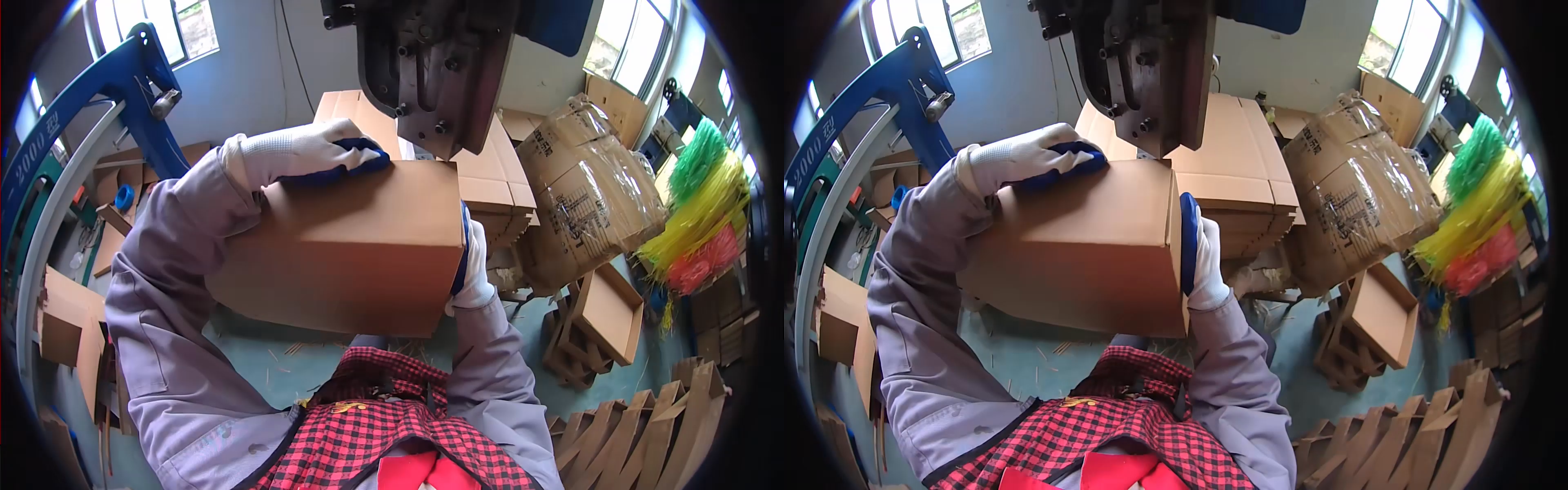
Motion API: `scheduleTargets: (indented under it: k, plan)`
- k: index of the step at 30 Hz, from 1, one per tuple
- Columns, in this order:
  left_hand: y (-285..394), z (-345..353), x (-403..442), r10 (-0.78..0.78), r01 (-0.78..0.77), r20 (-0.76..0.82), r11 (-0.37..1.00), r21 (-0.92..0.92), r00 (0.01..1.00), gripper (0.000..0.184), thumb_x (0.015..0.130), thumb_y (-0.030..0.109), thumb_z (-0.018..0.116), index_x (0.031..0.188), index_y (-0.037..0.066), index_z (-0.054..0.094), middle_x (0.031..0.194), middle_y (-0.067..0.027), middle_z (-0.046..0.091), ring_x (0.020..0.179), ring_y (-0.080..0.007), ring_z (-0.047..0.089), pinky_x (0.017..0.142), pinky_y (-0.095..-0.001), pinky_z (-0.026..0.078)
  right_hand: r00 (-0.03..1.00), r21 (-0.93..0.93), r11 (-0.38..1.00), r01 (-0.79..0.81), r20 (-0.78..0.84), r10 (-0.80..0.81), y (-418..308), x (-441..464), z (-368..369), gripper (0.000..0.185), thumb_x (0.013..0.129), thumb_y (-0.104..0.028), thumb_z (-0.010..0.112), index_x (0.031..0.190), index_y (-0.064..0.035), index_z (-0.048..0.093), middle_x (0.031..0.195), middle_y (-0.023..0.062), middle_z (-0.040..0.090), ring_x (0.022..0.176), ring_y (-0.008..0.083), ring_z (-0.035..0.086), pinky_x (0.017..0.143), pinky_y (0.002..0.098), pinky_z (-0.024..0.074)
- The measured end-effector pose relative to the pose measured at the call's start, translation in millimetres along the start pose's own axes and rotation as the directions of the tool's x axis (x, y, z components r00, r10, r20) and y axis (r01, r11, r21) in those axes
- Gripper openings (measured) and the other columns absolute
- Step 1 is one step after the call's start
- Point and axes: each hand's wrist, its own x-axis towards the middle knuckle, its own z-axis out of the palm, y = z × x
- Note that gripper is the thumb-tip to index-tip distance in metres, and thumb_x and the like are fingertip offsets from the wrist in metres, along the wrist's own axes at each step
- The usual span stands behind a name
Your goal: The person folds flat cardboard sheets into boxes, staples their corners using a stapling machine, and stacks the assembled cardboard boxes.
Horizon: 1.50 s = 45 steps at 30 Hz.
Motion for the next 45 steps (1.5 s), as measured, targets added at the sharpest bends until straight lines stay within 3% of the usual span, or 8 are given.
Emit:
scheduleTargets:
  k: [6,16,21,26,30,35,40,45]
  plan:
    - [10.3,-5.6,8.9,-0.013,0.013,-0.046,1.0,-0.006,0.999,0.038,0.091,0.037,0.059,0.115,0.007,0.058,0.088,-0.0072,0.062,0.074,-0.0187,0.058,0.066,-0.0223,0.048,0.996,-0.122,0.988,0.091,0.03,-0.088,25.1,16.8,3.6,0.06,0.086,-0.007,0.055,0.142,0.002,0.035,0.123,0.0191,0.056,0.098,0.0334,0.057,0.086,0.0362,0.0453]
    - [34.8,-14.7,40.1,-0.037,0.036,-0.107,0.999,-0.009,0.994,0.037,0.091,0.034,0.059,0.114,0.006,0.058,0.09,-0.0078,0.062,0.075,-0.0186,0.059,0.068,-0.0224,0.048,0.983,-0.087,0.996,0.032,0.184,-0.016,70.4,46.2,19.6,0.038,0.083,-0.018,0.059,0.114,0.0028,0.053,0.092,0.0195,0.059,0.079,0.0363,0.056,0.074,0.0411,0.0459]
    - [43.6,-5.3,26.6,-0.062,0.061,-0.1,0.998,-0.013,0.993,0.036,0.091,0.033,0.06,0.114,0.006,0.058,0.092,-0.0081,0.063,0.076,-0.0185,0.059,0.069,-0.0224,0.048,0.977,-0.154,0.988,-0.028,0.204,0.059,58.9,31.8,15.4,0.055,0.086,-0.007,0.053,0.139,0.0014,0.039,0.121,0.02,0.057,0.099,0.0337,0.056,0.09,0.0368,0.044]
    - [49.5,2.7,9.2,-0.067,0.069,-0.123,0.998,0.008,0.99,0.035,0.091,0.032,0.06,0.114,0.005,0.059,0.093,-0.0084,0.063,0.077,-0.0184,0.059,0.071,-0.0224,0.048,0.998,-0.216,0.975,0.06,-0.016,-0.065,20.1,12.7,4.6,0.045,0.083,-0.016,0.059,0.123,0.0043,0.051,0.105,0.0218,0.062,0.086,0.0355,0.06,0.081,0.0408,0.0473]
    - [33.1,-6.8,0.1,-0.05,0.055,-0.139,0.998,0.028,0.989,0.035,0.092,0.031,0.06,0.114,0.005,0.059,0.094,-0.0086,0.063,0.078,-0.0184,0.06,0.072,-0.0225,0.049,0.982,0.095,0.991,-0.095,0.172,0.078,14.8,10.0,-9.6,0.048,0.082,-0.016,0.06,0.125,0.0046,0.051,0.115,0.022,0.061,0.092,0.0338,0.061,0.082,0.0384,0.048]
    - [-6.7,-40.4,4.5,-0.073,0.08,-0.175,0.996,0.036,0.982,0.034,0.092,0.03,0.06,0.114,0.004,0.059,0.095,-0.0089,0.064,0.079,-0.0183,0.06,0.073,-0.0225,0.049,0.954,0.177,0.95,-0.259,0.203,0.222,31.8,30.5,-35.1,0.042,0.081,-0.015,0.061,0.119,0.0024,0.057,0.102,0.0189,0.066,0.078,0.0326,0.062,0.069,0.0394,0.049]
    - [-0.8,-51.2,20.1,-0.084,0.092,-0.229,0.995,0.023,0.97,0.034,0.092,0.029,0.06,0.114,0.003,0.059,0.096,-0.0092,0.064,0.08,-0.0182,0.06,0.074,-0.0226,0.049,0.995,-0.153,0.987,0.046,0.09,-0.032,75.3,38.9,-11.8,0.033,0.079,-0.018,0.063,0.106,0.0013,0.063,0.085,0.0157,0.067,0.063,0.031,0.059,0.058,0.0382,0.0463]
    - [8.4,-43.1,13.0,-0.111,0.116,-0.197,0.993,0.016,0.974,0.033,0.092,0.028,0.061,0.114,0.003,0.06,0.098,-0.0095,0.064,0.08,-0.0182,0.061,0.075,-0.0226,0.049,0.914,-0.074,0.977,-0.2,0.345,0.213,84.6,15.6,-7.3,0.03,0.076,-0.016,0.063,0.1,0.0023,0.064,0.079,0.0146,0.066,0.061,0.0283,0.057,0.055,0.0371,0.0445]
